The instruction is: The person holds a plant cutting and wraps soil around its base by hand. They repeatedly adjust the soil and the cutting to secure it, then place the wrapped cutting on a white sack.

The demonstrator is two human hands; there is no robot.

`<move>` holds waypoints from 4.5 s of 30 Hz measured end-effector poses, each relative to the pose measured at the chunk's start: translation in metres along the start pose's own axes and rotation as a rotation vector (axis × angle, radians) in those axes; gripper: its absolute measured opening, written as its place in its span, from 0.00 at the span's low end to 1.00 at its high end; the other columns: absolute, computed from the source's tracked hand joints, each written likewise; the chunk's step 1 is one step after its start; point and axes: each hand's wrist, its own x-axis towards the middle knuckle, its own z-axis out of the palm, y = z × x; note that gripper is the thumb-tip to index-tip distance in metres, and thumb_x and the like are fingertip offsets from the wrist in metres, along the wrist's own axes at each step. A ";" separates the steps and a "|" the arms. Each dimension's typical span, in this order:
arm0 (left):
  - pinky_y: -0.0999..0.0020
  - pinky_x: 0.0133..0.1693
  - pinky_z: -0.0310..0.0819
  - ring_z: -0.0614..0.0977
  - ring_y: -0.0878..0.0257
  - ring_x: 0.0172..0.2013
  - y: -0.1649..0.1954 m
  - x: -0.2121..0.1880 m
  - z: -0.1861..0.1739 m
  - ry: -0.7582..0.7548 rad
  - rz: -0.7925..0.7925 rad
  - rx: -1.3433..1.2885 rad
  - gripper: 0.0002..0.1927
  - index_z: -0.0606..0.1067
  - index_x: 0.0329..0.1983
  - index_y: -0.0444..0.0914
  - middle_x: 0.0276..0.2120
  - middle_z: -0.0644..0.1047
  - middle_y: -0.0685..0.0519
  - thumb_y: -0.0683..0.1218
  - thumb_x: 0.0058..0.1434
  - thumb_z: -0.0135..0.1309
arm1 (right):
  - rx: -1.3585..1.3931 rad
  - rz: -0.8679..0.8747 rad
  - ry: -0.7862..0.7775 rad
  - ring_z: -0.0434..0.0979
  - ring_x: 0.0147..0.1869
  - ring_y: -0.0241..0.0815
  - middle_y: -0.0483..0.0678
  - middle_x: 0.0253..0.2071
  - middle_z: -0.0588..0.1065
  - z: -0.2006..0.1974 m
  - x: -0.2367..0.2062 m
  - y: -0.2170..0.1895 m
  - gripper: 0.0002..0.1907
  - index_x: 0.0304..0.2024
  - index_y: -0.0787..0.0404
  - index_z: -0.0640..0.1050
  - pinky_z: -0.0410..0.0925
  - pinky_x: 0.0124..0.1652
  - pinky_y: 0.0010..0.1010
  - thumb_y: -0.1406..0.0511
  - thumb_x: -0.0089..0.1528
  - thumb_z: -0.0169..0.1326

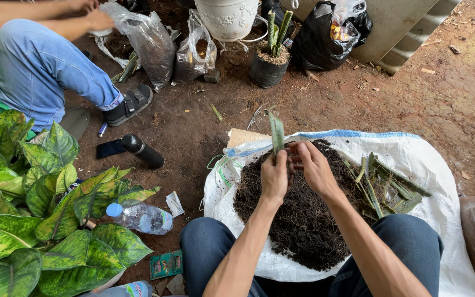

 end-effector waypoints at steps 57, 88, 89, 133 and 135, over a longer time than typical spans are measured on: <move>0.41 0.72 0.49 0.54 0.45 0.76 0.018 -0.013 0.149 0.299 0.450 0.170 0.46 0.50 0.77 0.35 0.76 0.48 0.38 0.72 0.68 0.22 | 0.521 0.012 0.385 0.67 0.17 0.32 0.42 0.15 0.70 -0.070 -0.011 -0.016 0.16 0.18 0.58 0.74 0.62 0.21 0.27 0.63 0.60 0.57; 0.43 0.65 0.62 0.64 0.49 0.70 0.022 -0.020 0.082 0.190 -0.139 -0.460 0.41 0.57 0.75 0.43 0.74 0.57 0.48 0.69 0.65 0.24 | 0.677 -0.093 0.017 0.72 0.21 0.34 0.43 0.18 0.73 -0.028 -0.027 -0.010 0.19 0.26 0.60 0.75 0.68 0.26 0.27 0.56 0.65 0.59; 0.45 0.65 0.61 0.64 0.49 0.70 0.021 -0.021 0.082 0.171 -0.127 -0.452 0.41 0.57 0.75 0.42 0.74 0.57 0.48 0.69 0.66 0.24 | 0.676 -0.091 0.029 0.71 0.20 0.34 0.43 0.18 0.72 -0.027 -0.027 -0.008 0.18 0.25 0.59 0.74 0.68 0.25 0.27 0.56 0.64 0.60; 0.53 0.66 0.56 0.70 0.57 0.66 0.041 -0.012 0.066 0.197 -0.244 -0.438 0.39 0.65 0.71 0.43 0.69 0.69 0.51 0.66 0.69 0.19 | 1.018 -0.001 0.099 0.70 0.18 0.37 0.44 0.15 0.68 -0.004 -0.002 -0.007 0.29 0.19 0.56 0.67 0.69 0.21 0.31 0.44 0.60 0.58; 0.55 0.67 0.58 0.70 0.56 0.67 0.037 -0.011 0.067 0.186 -0.225 -0.450 0.39 0.65 0.72 0.42 0.70 0.68 0.51 0.66 0.69 0.20 | 0.971 0.020 0.127 0.66 0.15 0.36 0.44 0.13 0.66 -0.006 -0.004 -0.006 0.27 0.17 0.55 0.66 0.67 0.19 0.31 0.49 0.62 0.59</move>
